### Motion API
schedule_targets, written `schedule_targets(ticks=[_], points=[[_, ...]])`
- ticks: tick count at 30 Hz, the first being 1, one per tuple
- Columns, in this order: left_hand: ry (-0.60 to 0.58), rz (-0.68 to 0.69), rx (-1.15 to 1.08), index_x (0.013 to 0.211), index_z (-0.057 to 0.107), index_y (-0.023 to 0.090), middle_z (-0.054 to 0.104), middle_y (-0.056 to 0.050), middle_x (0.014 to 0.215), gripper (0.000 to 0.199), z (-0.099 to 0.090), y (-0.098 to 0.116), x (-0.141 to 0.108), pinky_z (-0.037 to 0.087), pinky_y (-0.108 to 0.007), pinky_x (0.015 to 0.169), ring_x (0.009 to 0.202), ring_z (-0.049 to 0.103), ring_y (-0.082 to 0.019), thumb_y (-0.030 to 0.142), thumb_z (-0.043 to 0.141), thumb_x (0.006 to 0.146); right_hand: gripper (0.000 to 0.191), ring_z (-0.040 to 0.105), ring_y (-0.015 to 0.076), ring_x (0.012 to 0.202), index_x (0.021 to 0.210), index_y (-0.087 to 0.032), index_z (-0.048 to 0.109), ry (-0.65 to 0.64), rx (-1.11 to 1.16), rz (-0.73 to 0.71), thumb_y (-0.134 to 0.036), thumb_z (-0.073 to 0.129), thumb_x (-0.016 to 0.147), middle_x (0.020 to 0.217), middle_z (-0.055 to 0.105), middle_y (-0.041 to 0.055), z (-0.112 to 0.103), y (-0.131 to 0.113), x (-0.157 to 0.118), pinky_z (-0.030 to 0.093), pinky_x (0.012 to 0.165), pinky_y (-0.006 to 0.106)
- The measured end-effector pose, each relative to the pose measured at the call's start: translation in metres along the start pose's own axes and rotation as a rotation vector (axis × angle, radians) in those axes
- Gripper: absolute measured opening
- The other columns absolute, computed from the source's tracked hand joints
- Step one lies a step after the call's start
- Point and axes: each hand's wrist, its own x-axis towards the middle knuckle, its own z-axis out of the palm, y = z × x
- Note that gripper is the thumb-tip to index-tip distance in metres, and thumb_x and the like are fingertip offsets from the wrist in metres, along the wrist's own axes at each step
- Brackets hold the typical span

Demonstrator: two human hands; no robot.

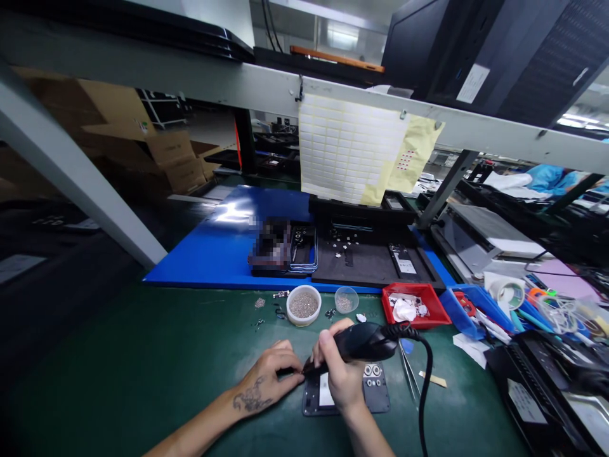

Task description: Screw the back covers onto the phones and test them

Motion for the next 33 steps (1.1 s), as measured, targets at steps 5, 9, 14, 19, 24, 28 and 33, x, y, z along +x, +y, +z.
schedule_targets(ticks=[5,9,14,19,24,28,33], points=[[0.000,-0.026,-0.009,0.075,0.069,0.019,0.067,-0.001,0.070,0.008,-0.001,-0.002,0.000,0.042,-0.030,0.068,0.071,0.056,-0.018,0.010,0.071,0.074,0.016,0.049,0.0112,0.046,0.079,-0.023,0.049,-0.009,0.002,0.006,-0.028,0.061,0.088,0.050,0.047,-0.0085,0.000,0.003,-0.001,0.043,0.049,0.026],[-0.033,-0.010,-0.019,0.079,0.071,0.020,0.069,0.000,0.073,0.011,-0.004,0.002,0.001,0.042,-0.030,0.072,0.073,0.056,-0.018,0.010,0.067,0.079,0.014,0.050,0.0111,0.046,0.081,-0.023,0.048,-0.010,-0.029,0.010,-0.027,0.059,0.090,0.052,0.049,-0.0085,-0.006,0.000,-0.003,0.043,0.052,0.027],[-0.058,0.005,-0.008,0.086,0.071,0.019,0.069,-0.003,0.075,0.016,-0.006,0.002,0.001,0.043,-0.031,0.071,0.076,0.055,-0.020,0.012,0.058,0.084,0.018,0.048,0.0107,0.043,0.080,-0.021,0.048,-0.028,-0.174,0.082,-0.029,0.063,0.087,0.050,0.050,-0.0082,-0.016,-0.004,-0.006,0.041,0.047,0.025],[-0.035,0.024,-0.005,0.089,0.072,0.017,0.067,-0.005,0.076,0.020,-0.005,0.002,0.001,0.045,-0.031,0.070,0.076,0.056,-0.020,0.009,0.055,0.082,0.022,0.047,0.0094,0.042,0.075,-0.020,0.049,0.017,-0.206,0.098,-0.032,0.066,0.084,0.048,0.051,-0.0079,-0.014,-0.002,-0.008,0.040,0.046,0.023],[-0.037,0.026,-0.039,0.086,0.071,0.017,0.068,-0.005,0.078,0.019,-0.002,0.003,-0.001,0.045,-0.030,0.071,0.077,0.057,-0.018,0.006,0.056,0.081,0.023,0.047,0.0086,0.041,0.075,-0.020,0.049,0.035,-0.219,0.103,-0.032,0.067,0.083,0.047,0.051,-0.0077,-0.012,-0.002,-0.007,0.039,0.045,0.022],[-0.100,0.001,-0.051,0.088,0.071,0.018,0.068,-0.005,0.080,0.014,-0.001,0.003,-0.001,0.045,-0.029,0.073,0.081,0.057,-0.018,0.011,0.059,0.085,0.021,0.047,0.0080,0.042,0.076,-0.020,0.049,-0.014,-0.237,0.089,-0.031,0.065,0.085,0.049,0.050,-0.0076,-0.015,-0.002,-0.008,0.038,0.045,0.021],[-0.140,0.025,-0.067,0.088,0.068,0.017,0.067,-0.005,0.082,0.014,-0.002,0.003,-0.001,0.044,-0.030,0.075,0.083,0.056,-0.019,0.014,0.054,0.090,0.020,0.047,0.0081,0.043,0.078,-0.020,0.049,-0.019,-0.239,0.078,-0.029,0.065,0.086,0.050,0.050,-0.0072,-0.016,0.000,-0.010,0.039,0.045,0.021]])
